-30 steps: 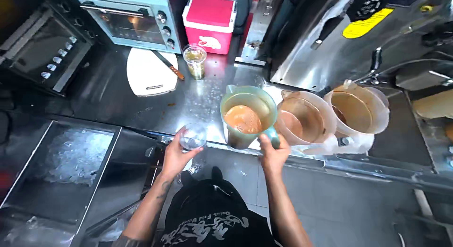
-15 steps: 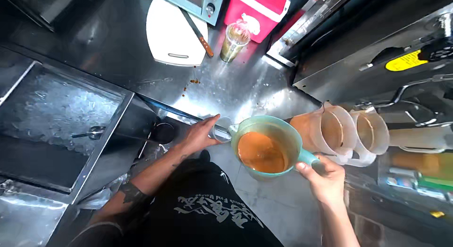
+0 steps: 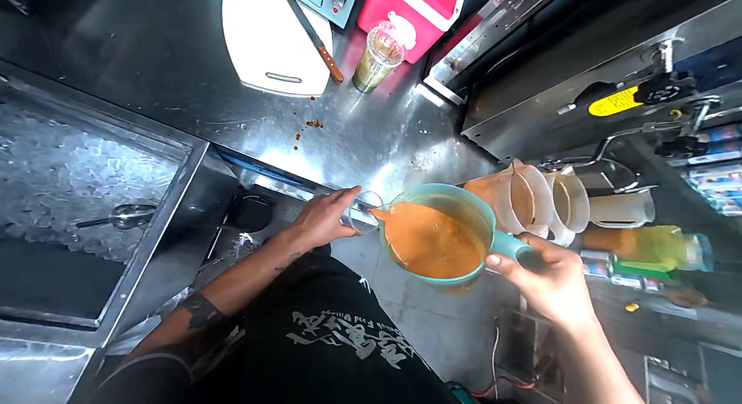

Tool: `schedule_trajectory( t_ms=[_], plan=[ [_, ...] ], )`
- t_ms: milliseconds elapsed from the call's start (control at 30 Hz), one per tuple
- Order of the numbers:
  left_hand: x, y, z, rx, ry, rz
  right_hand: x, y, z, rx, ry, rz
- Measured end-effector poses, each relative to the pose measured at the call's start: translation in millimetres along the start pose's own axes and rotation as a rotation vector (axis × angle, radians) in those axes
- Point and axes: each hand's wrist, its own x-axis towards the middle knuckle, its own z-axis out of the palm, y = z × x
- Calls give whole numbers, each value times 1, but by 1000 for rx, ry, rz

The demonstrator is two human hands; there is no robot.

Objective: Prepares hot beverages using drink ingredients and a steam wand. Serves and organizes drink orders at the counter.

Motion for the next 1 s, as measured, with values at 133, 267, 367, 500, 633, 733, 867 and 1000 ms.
schedule_trajectory(
  t_ms=[133,267,367,500,633,733,867,1000],
  plan=[
    [-1,1,0,6,1,3,5,-7,-4,-62,-24,-22],
    [-4,-4,1,-18,28,11,10,-13,-7,-107,-38,-43],
    [-8,-9,-2,-39,46,12,13,-16,-8,-127,-49,-51],
    [-11,-17,-1,-73,81,27,15,-20,-9,-134,-57,-53],
    [-11,-24,2,-66,76,28,16,-24,-11,-160,-57,-58],
    [-12,-26,1,-69,78,12,17,-27,-12,-194,-51,-70],
    [-12,-28,-1,-96,67,9,18,-28,-15,-211,-48,-80],
    [-12,-31,2,-73,82,22,18,-30,-18,-240,-41,-71]
  ],
)
